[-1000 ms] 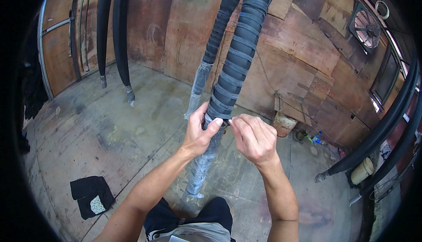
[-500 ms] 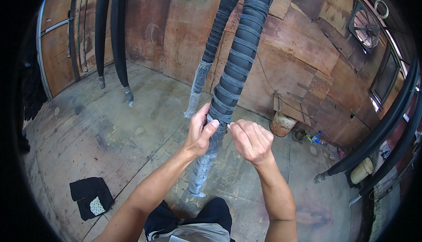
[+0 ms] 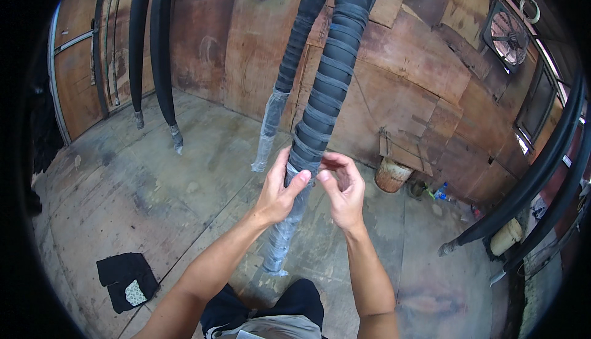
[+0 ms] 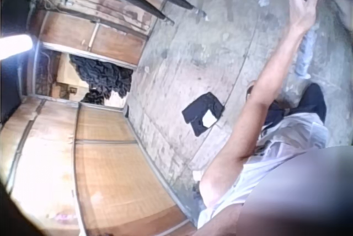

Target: The person sits on the floor and wraps a long rubber strip around two hanging black tubes, securing it with a knot. The person then stands, walks to a shelf, and handles a small white packet and a pair of scissors.

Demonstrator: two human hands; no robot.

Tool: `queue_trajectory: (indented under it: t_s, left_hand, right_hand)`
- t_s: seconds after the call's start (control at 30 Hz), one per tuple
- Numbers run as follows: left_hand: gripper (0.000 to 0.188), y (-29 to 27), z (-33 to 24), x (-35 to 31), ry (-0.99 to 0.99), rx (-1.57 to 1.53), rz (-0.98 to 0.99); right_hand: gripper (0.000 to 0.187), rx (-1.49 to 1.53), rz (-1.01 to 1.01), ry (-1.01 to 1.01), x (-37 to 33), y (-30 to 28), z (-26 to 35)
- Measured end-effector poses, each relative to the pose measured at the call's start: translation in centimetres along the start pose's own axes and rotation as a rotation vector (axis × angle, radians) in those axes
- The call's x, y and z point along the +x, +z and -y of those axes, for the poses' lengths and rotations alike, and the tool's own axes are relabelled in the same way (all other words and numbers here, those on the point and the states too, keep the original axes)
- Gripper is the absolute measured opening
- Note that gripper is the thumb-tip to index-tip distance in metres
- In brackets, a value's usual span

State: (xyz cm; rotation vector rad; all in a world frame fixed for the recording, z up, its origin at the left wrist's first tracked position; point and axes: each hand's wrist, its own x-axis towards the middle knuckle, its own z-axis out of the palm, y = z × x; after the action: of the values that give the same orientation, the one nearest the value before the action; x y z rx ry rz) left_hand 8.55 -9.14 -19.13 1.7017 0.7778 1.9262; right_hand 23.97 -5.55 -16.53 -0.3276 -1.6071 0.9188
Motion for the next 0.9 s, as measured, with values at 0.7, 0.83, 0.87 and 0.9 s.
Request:
queue_trajectory:
  t_s: [0.7, 0.83, 0.87, 0.9]
  left_hand:
    - [0.088, -10.8, 14.3, 3.6, -0.214, 0.432, -0.323]
    - [0.104, -15.7, 17.4, 8.9, -0.193, 0.669, -0.334]
    - [0.107, -16.5, 18.0, 10.0, -0.201, 0.719, -0.341]
    - [0.109, -17.1, 18.4, 10.9, -0.206, 0.688, -0.320]
  right_hand:
    - [0.055, -0.525, -0.325, -0.045, 5.5, -10.3, -8.2]
    - [0.044, -0.608, -0.430, 0.056, 7.2, -12.1, -11.4]
    - [0.034, -0.522, -0.397, -0.074, 7.9, -12.4, -12.4]
    - [0.032, -0.517, -0.378, 0.011, 8.5, -12.9, -13.0]
